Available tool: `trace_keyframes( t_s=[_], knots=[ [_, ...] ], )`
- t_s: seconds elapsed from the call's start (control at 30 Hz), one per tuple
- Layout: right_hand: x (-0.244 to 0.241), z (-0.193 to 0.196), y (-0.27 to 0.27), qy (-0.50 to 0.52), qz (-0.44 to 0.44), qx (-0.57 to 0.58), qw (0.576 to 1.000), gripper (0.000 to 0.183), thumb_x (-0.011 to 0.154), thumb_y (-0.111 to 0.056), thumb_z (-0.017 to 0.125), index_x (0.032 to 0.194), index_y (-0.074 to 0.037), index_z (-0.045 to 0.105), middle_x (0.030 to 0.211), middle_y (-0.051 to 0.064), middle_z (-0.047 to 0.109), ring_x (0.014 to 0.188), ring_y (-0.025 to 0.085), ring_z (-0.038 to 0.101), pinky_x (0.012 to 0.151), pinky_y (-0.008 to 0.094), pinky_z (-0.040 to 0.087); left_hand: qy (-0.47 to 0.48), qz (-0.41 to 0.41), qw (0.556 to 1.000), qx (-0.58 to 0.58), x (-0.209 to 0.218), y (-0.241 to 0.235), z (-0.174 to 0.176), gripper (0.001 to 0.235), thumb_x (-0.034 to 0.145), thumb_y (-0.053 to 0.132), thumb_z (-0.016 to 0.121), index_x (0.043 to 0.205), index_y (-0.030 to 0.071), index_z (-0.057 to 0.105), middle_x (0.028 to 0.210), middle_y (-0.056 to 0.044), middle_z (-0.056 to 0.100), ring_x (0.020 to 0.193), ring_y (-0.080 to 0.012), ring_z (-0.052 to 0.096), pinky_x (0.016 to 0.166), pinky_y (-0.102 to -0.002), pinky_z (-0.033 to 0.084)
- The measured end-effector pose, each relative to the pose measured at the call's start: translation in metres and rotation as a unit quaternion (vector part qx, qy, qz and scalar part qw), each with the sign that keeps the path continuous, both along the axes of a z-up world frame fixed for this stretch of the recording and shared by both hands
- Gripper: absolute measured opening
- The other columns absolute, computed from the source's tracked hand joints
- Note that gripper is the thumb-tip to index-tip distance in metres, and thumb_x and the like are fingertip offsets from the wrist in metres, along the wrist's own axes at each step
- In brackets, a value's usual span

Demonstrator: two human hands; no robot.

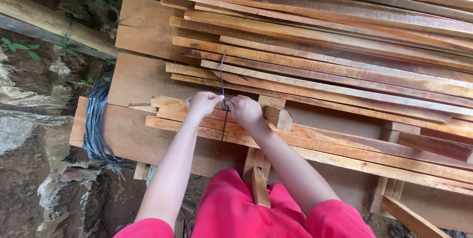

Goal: The person arranges several wooden planks on a workbench and secures them into a bundle using a black strap. They wrap the strap around the wood, tie a knot, and tighten it by hand to hold the planks together.

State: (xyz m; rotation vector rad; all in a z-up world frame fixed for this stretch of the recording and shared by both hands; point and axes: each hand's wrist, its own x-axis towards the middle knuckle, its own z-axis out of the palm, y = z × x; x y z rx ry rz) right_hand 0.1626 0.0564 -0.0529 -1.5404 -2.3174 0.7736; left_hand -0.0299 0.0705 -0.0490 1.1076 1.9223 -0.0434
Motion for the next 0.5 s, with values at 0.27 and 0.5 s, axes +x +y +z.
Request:
trace_keyframes(
  t_s=[0.27,0.5],
  knots=[
    [0.02,-0.019,-0.025,-0.054,0.118,0.198,0.972,0.021,0.091,-0.034,0.056,0.072,-0.027,0.059,0.067,-0.006,0.056,0.07,0.015,0.06,0.057,0.031,0.044,0.117,-0.083,0.989,-0.037,0.014,0.028,0.008,0.027,0.092,0.043,0.059,0.104,0.032,0.08,0.111,0.004,0.079,0.122,-0.0259,0.066,0.116,-0.051,0.032],
    [0.023,-0.015,-0.033,0.008,0.107,0.151,0.983,0.019,0.09,-0.03,0.062,0.074,-0.02,0.062,0.069,0.0,0.06,0.069,0.02,0.065,0.057,0.029,0.05,0.092,-0.057,0.994,-0.035,0.001,0.021,-0.022,0.026,0.094,0.043,0.056,0.102,0.033,0.078,0.117,0.004,0.077,0.128,-0.0245,0.062,0.121,-0.059,0.022]
  ],
)
